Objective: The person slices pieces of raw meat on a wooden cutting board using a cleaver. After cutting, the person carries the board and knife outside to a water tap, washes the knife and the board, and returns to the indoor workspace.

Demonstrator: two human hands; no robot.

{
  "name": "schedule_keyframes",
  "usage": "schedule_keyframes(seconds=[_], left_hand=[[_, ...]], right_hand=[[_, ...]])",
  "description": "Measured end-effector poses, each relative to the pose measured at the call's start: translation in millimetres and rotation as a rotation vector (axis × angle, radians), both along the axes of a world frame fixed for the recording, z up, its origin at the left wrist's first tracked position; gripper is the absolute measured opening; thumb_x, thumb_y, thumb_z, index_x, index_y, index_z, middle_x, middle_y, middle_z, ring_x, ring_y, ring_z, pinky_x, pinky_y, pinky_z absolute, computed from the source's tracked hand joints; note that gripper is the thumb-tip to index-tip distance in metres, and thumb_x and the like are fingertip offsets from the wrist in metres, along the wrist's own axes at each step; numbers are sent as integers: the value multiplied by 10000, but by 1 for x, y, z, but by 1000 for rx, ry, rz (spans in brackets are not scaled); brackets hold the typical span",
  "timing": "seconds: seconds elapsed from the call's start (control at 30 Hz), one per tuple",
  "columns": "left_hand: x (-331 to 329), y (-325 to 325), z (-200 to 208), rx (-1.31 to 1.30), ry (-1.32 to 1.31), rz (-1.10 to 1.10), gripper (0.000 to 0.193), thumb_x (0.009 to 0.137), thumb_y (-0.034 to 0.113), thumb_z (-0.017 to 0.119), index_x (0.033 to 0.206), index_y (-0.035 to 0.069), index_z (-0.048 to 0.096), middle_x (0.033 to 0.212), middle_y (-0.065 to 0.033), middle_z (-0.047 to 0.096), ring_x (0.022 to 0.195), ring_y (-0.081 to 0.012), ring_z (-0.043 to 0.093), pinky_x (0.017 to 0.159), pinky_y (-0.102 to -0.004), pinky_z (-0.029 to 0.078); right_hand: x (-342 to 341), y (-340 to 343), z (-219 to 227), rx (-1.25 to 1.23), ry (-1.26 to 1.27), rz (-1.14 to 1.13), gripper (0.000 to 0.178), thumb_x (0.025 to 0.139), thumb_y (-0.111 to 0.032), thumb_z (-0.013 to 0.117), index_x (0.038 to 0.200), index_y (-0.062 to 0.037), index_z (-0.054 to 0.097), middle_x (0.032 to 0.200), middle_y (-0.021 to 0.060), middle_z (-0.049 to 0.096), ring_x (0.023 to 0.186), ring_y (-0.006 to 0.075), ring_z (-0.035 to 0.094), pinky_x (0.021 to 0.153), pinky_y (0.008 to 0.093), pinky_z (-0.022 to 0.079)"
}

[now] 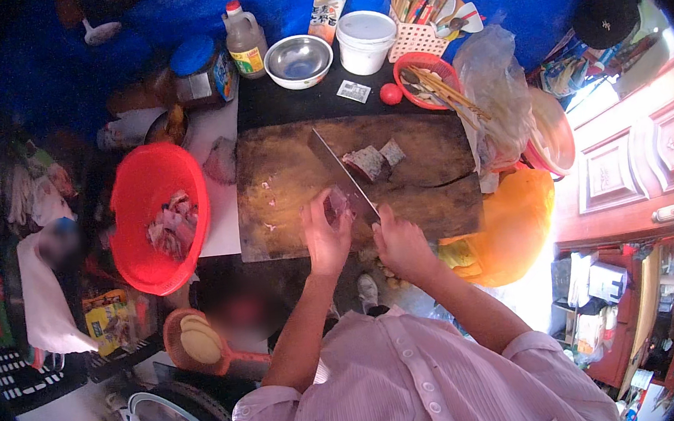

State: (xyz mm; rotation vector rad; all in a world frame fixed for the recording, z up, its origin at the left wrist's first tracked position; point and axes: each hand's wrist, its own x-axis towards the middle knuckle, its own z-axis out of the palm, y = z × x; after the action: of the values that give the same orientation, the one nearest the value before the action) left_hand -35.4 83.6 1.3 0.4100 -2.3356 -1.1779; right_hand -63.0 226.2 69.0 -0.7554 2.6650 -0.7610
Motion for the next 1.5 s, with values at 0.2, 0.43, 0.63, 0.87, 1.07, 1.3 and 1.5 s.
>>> schedule_keyframes(seconds=[0.2, 0.43, 0.63, 0.87, 1.07, 1.3, 1.5], left_hand=[[-12, -13, -5, 586, -9, -67, 323, 778, 38, 625, 1073, 41, 493, 878, -75, 550, 779, -171, 558, 718, -305, 466], [-17, -18, 2, 694, -99, -153, 292, 803, 52, 605, 1061, 52, 470, 847, -43, 549, 749, -110, 539, 602, -257, 499], [-20, -15, -3, 678, -73, -99, 254, 791, 53, 618, 980, 24, 452, 789, -50, 556, 655, -111, 554, 566, -256, 504], [-23, -17, -18, 740, -143, -134, 248, 815, 79, 613, 985, 30, 438, 805, -39, 551, 631, -85, 539, 502, -232, 459], [-24, -14, -4, 796, -121, -145, 236, 819, 68, 608, 988, 24, 450, 738, -35, 551, 536, -82, 528, 462, -222, 449], [-25, -14, 10, 747, -156, -61, 254, 799, 58, 628, 1003, 27, 479, 839, -38, 549, 705, -92, 536, 613, -241, 463], [-21, -13, -7, 672, -164, -96, 310, 784, 41, 638, 1039, 29, 463, 839, -55, 554, 715, -121, 547, 621, -266, 485]], right_hand=[[-4, -3, 14, -17, -95, -4, 196, 861, -143, 446, 939, 22, 372, 676, 274, 562, 670, 448, 561, 617, 533, 435], [-9, -7, 19, 4, -64, 28, 197, 852, -126, 449, 941, 31, 371, 705, 281, 569, 691, 449, 567, 637, 532, 438], [-15, -14, 25, 105, -113, 39, 205, 849, -119, 454, 927, 53, 372, 693, 294, 565, 689, 449, 573, 642, 527, 449], [-26, -20, 20, 101, -125, 46, 230, 848, -122, 464, 941, 67, 371, 692, 291, 565, 690, 457, 568, 628, 521, 452], [-39, -31, -3, 36, -137, 9, 250, 821, -131, 505, 925, 64, 388, 730, 288, 574, 714, 457, 571, 631, 513, 458], [-36, -26, -9, -17, -267, -41, 256, 808, -106, 491, 959, 74, 390, 744, 299, 570, 741, 469, 565, 648, 525, 452], [-21, -23, -18, 164, -258, -37, 322, 784, -121, 528, 998, 63, 372, 758, 285, 589, 730, 443, 591, 650, 512, 473]])
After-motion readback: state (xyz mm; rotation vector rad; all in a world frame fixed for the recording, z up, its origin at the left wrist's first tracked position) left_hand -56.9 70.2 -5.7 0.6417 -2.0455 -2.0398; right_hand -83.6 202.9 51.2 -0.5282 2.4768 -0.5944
